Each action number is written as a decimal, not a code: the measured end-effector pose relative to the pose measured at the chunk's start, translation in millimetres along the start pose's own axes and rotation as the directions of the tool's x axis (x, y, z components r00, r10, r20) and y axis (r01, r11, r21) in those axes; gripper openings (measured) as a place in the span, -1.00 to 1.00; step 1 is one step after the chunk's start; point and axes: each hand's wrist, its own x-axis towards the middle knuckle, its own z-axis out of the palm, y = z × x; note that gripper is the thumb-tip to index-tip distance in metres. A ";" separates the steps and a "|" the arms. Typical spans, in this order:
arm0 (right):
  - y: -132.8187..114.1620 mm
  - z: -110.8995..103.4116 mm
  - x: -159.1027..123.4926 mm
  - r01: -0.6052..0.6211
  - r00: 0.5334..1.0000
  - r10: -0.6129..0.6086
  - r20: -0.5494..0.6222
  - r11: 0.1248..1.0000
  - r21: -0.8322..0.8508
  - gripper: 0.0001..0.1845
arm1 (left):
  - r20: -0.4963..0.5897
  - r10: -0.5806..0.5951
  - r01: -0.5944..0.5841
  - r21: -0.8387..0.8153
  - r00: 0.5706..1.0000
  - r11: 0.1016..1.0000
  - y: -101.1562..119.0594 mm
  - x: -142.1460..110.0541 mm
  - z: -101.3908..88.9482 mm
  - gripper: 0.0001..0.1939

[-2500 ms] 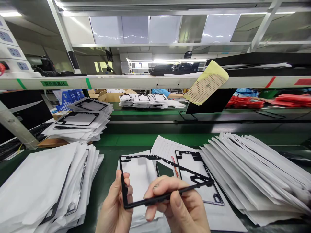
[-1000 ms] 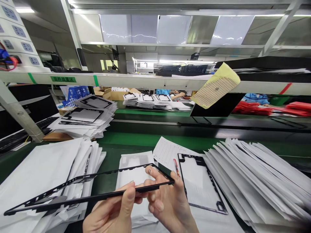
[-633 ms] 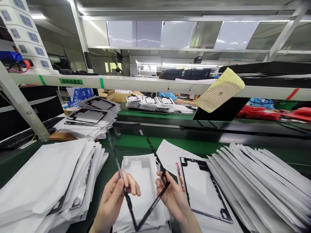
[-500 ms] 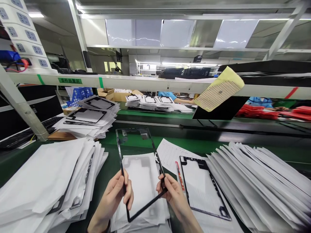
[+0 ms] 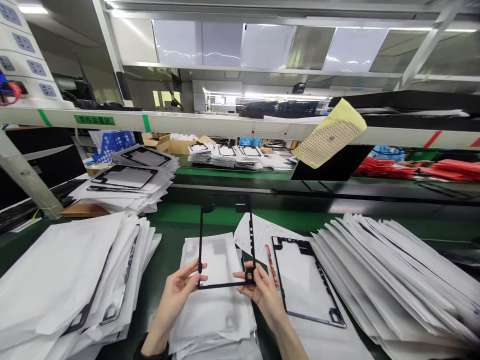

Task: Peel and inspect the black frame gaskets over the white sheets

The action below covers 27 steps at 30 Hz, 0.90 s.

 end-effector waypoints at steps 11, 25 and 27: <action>25.9 -35.2 14.6 -0.065 0.998 0.066 0.001 0.977 -0.203 -0.17 | -0.082 -0.031 0.024 -0.090 0.996 0.996 -36.9 0.4 -12.9 -0.50; 10.4 -15.5 1.7 -0.073 0.997 0.071 -0.019 0.991 -0.115 -0.35 | -0.115 -0.063 0.046 -0.139 0.991 0.989 -27.5 -1.5 -9.6 -0.58; 9.4 -15.7 1.2 -0.067 0.998 0.065 -0.015 0.991 -0.113 -0.37 | -0.108 -0.077 0.058 -0.165 0.991 0.985 -27.0 0.0 -9.0 -0.60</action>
